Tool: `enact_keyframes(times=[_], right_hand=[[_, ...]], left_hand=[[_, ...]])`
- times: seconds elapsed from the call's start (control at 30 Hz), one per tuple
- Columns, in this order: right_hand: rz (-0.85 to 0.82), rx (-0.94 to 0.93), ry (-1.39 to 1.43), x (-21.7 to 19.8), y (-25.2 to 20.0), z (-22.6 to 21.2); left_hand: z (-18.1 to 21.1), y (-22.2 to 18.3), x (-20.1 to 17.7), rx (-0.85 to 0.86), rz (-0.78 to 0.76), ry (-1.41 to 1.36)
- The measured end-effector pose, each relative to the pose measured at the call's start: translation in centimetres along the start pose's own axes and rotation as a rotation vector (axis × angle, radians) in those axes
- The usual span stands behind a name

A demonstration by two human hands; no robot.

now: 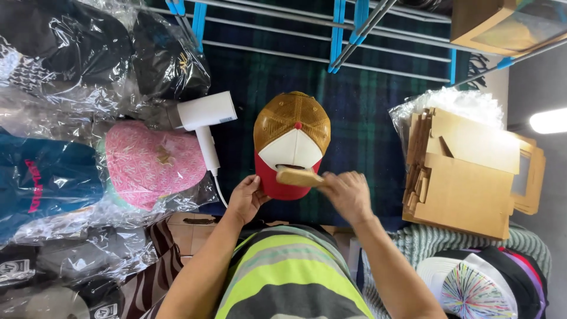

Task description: Using a small wooden brush to clean a baseball cap at a workstation.

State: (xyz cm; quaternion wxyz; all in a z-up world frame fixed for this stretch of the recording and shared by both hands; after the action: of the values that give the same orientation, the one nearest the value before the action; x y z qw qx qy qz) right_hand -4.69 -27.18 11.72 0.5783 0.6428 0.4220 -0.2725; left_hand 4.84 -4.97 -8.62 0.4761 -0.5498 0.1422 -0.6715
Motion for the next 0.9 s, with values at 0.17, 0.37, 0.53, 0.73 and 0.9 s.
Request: enact_keyframes(times=[0.17,0.37,0.53,0.73,0.9], right_hand=[[0.075,0.219,0.105,-4.7,0.6,2.3],[-0.108,0.197,0.099,-1.7,10.9,-0.4],[-0.107,0.072,-0.277,1.4,8.6,7.0],[0.006,1.295,0.727,4.1,-0.7,9.1],[0.003,1.387,0.517,4.0,-6.7,10.4]], left_hand=[[0.0,0.5,-0.3,0.025,0.021,0.009],[-0.3,0.4,-0.5,0.028,0.044,0.021],[0.2,0.2,-0.6,0.032,0.067,0.006],[-0.2,0.8,-0.6,0.018,0.070,0.049],[4.5,-2.0,-1.6,0.151,0.453,0.797]])
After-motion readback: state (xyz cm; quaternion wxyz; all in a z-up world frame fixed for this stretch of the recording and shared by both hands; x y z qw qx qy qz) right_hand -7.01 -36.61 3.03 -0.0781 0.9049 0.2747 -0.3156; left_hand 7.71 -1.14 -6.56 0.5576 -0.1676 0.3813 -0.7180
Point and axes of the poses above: each hand's wrist, its own y-axis towards the middle knuckle, its own x-axis out of the palm, z = x × y, the point moved 10 cm from there along y, towards the middle knuckle, and after that the axes turned 4 degrees about -x, right-handed, at the moved point
